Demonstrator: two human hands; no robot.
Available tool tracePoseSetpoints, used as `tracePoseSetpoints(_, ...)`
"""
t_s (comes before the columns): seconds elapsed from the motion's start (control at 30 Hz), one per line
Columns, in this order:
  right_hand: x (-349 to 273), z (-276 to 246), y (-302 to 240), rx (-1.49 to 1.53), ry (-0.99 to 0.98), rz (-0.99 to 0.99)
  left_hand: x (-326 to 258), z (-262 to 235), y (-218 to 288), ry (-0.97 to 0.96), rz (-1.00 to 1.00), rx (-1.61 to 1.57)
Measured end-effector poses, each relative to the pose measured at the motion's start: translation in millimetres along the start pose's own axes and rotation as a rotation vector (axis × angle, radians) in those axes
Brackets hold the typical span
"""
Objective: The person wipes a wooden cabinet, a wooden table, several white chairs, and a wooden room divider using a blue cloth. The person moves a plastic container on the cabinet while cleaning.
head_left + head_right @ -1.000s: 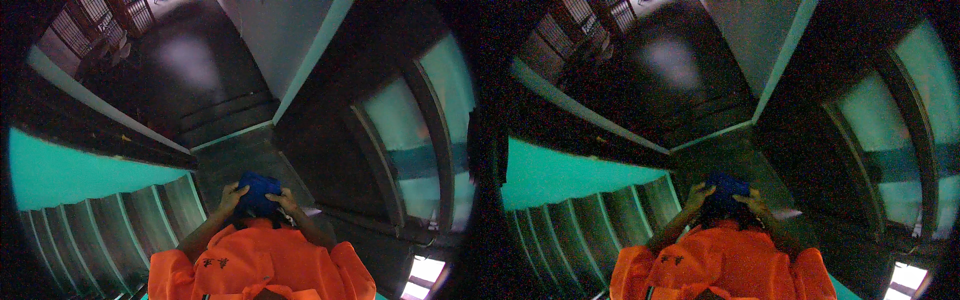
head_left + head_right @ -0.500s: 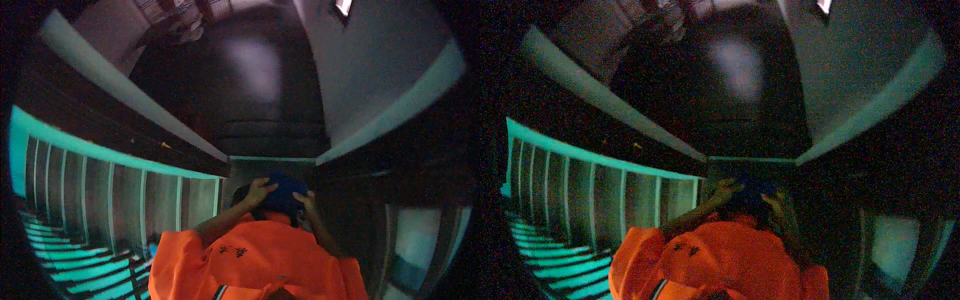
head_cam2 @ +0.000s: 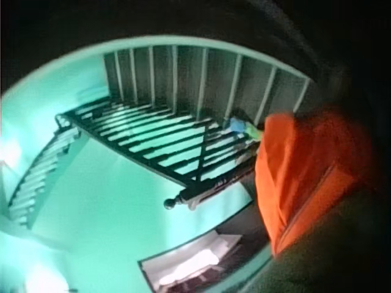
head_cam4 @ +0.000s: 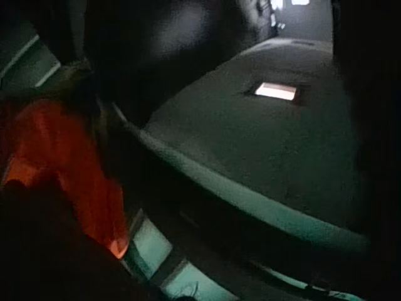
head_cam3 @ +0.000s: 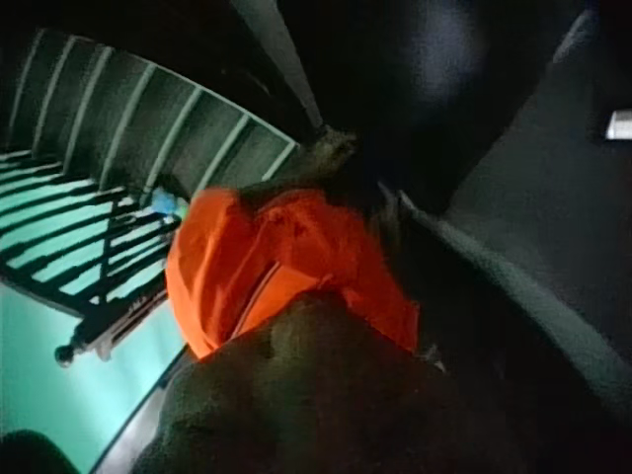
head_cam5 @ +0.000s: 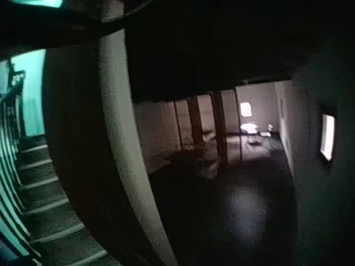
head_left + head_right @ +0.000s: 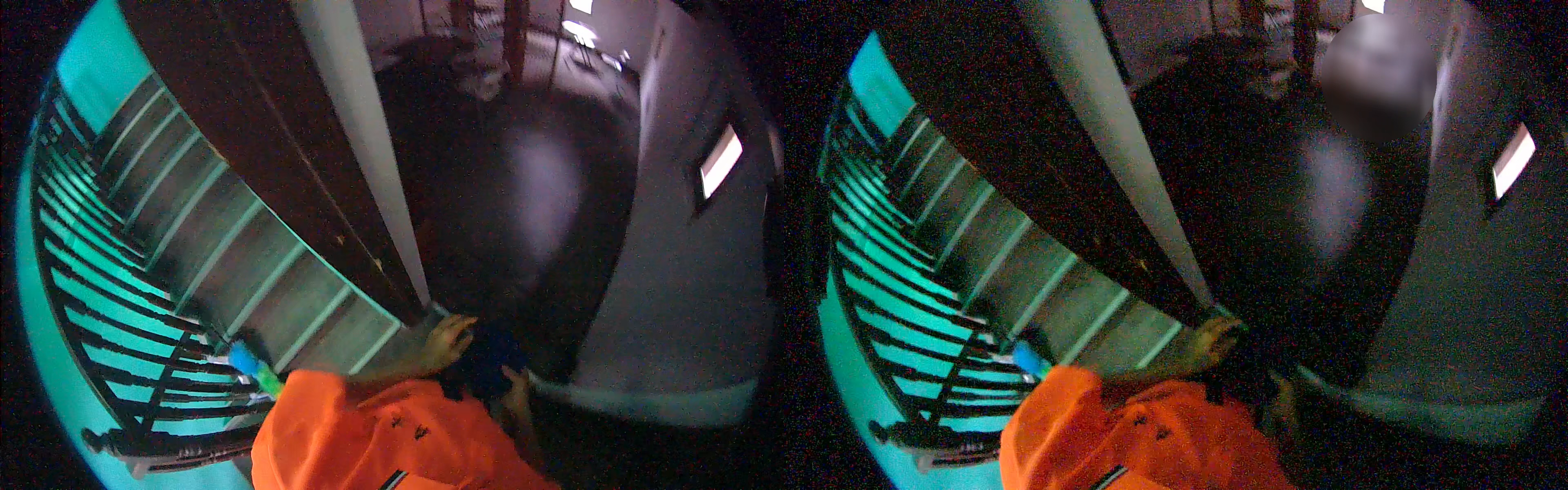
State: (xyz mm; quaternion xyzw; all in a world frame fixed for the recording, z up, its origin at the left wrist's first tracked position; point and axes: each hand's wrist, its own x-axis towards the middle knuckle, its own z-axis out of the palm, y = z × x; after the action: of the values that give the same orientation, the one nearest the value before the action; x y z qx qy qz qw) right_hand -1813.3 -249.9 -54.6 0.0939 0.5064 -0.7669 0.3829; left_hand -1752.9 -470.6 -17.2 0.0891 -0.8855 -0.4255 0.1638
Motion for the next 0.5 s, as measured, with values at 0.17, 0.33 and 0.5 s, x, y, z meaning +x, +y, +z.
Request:
tracePoseSetpoints(0.17,53,74,-75,0.004,-0.098,-0.083,33,-149,79,0.688,0.414,0.337)
tracePoseSetpoints(0.33,49,202,-230,-0.258,-0.160,-0.590,50,-218,50,1.124,0.435,0.640)
tracePoseSetpoints(0.5,-20,390,-389,-0.111,-0.469,-1.263,61,-225,26,1.182,0.400,0.578)
